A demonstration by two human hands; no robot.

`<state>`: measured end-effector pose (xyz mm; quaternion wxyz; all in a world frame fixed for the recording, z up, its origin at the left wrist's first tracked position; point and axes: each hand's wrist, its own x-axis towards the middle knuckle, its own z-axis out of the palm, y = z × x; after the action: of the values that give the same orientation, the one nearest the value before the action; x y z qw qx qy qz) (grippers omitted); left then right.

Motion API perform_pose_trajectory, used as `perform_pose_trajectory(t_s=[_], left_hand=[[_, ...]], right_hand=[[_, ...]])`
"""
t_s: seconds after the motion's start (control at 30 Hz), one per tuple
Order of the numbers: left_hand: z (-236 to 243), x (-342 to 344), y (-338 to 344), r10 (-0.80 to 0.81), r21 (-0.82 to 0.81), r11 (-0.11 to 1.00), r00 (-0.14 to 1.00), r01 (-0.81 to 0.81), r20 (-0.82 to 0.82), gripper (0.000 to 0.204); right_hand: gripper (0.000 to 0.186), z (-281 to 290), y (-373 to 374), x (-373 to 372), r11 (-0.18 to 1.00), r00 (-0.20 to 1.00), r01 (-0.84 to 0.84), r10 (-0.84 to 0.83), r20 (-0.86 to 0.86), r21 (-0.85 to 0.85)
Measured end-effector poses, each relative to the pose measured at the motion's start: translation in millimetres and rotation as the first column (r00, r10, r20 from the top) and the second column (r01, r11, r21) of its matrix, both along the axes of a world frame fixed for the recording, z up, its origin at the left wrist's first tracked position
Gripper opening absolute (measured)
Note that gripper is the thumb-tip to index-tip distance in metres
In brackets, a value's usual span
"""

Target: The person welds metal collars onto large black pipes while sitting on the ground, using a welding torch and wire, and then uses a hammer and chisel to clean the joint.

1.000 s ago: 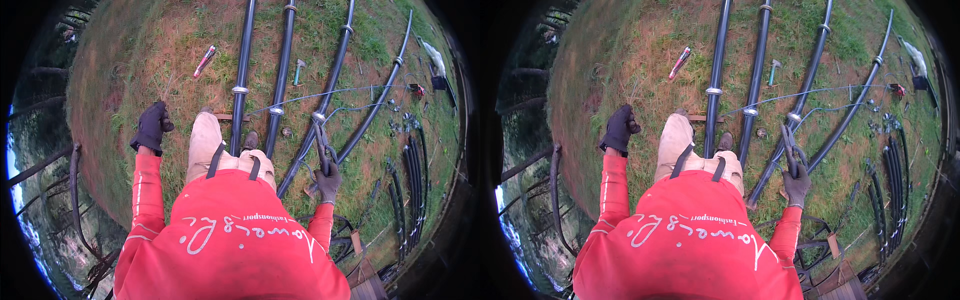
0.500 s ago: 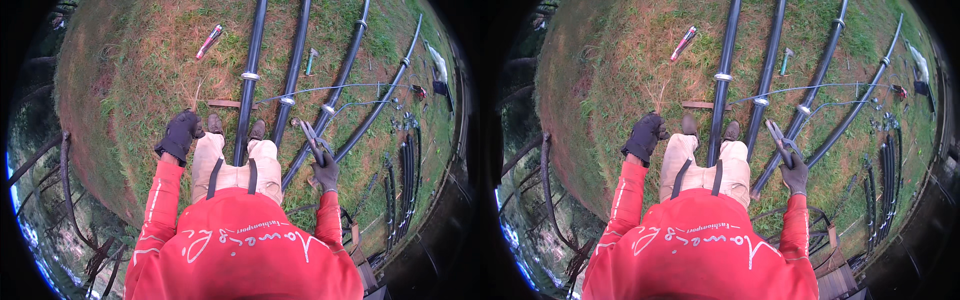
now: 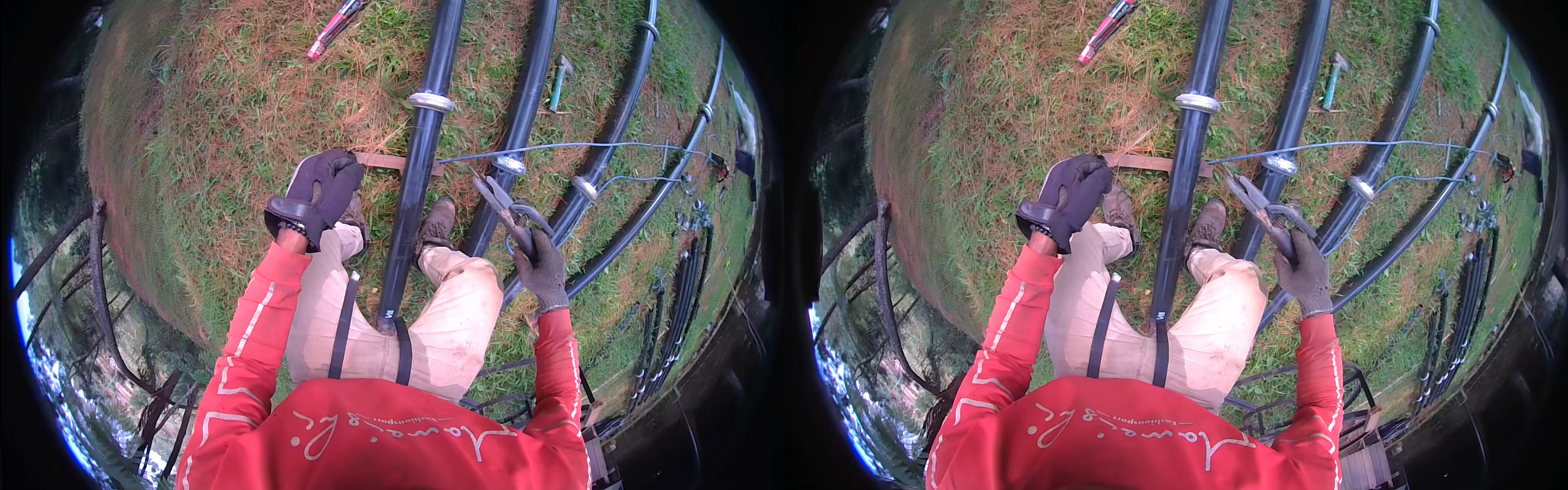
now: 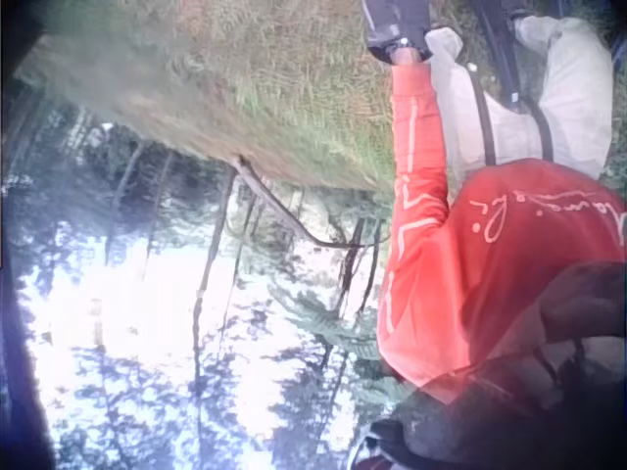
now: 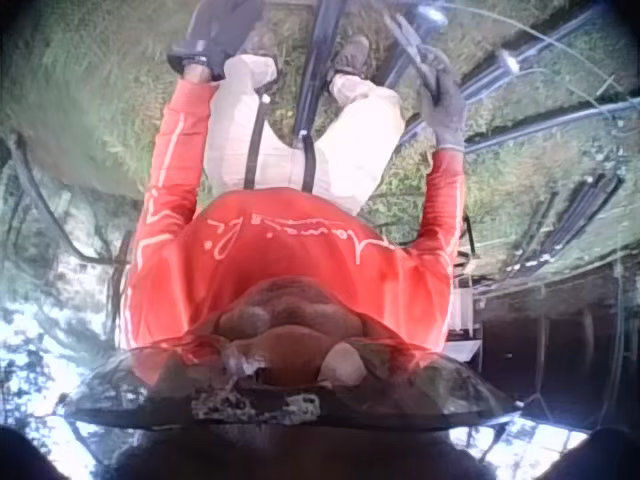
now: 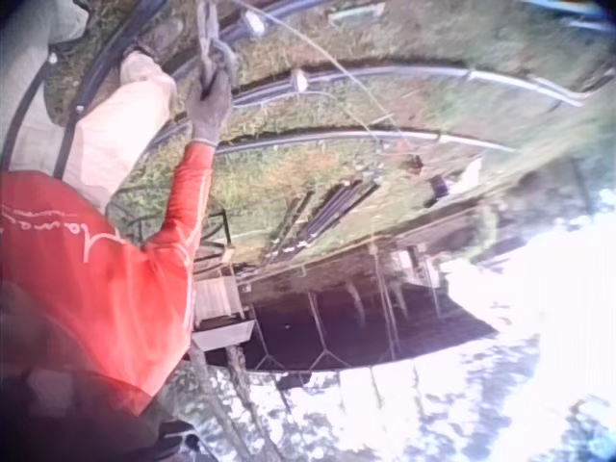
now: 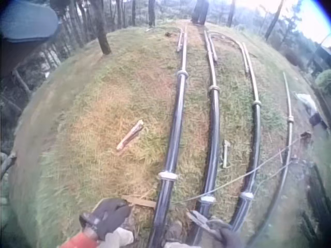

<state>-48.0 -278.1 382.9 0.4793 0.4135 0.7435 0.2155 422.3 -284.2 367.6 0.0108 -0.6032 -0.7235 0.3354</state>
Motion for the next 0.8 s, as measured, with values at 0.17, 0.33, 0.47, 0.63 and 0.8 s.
perform_pose_trajectory(t_s=[0.17,0.33,0.47,0.63,0.8], left_hand=[[-92.6,13.5,61.0,-0.307,0.002,0.946,0.896,0.325,-0.32,0.025],[-187.1,18.5,84.4,-0.341,0.233,0.84,0.81,0.49,-0.476,0.013],[-227.7,17.8,96.2,-0.338,0.226,0.823,0.77,0.521,-0.541,0.021],[-242.3,14.4,115.9,-0.393,0.098,0.836,0.713,0.54,-0.58,0.02],[-253.5,8.0,122.6,-0.418,0.104,0.783,0.642,0.614,-0.643,0.017]], right_hand=[[0.05,-129.1,30.0,-2.4,0.971,0.99,-0.135,0.138,-0.006,0.196],[0.053,-215.8,46.9,-8.1,0.938,0.978,-0.205,0.209,0.016,0.28],[0.056,-255.8,50.0,-17.8,0.941,0.977,-0.205,0.212,0.003,0.271],[0.057,-282.9,55.7,-33.0,0.941,0.982,-0.182,0.186,0.013,0.284],[0.061,-304.7,56.2,-51.4,0.935,0.983,-0.157,0.179,-0.042,0.319]])
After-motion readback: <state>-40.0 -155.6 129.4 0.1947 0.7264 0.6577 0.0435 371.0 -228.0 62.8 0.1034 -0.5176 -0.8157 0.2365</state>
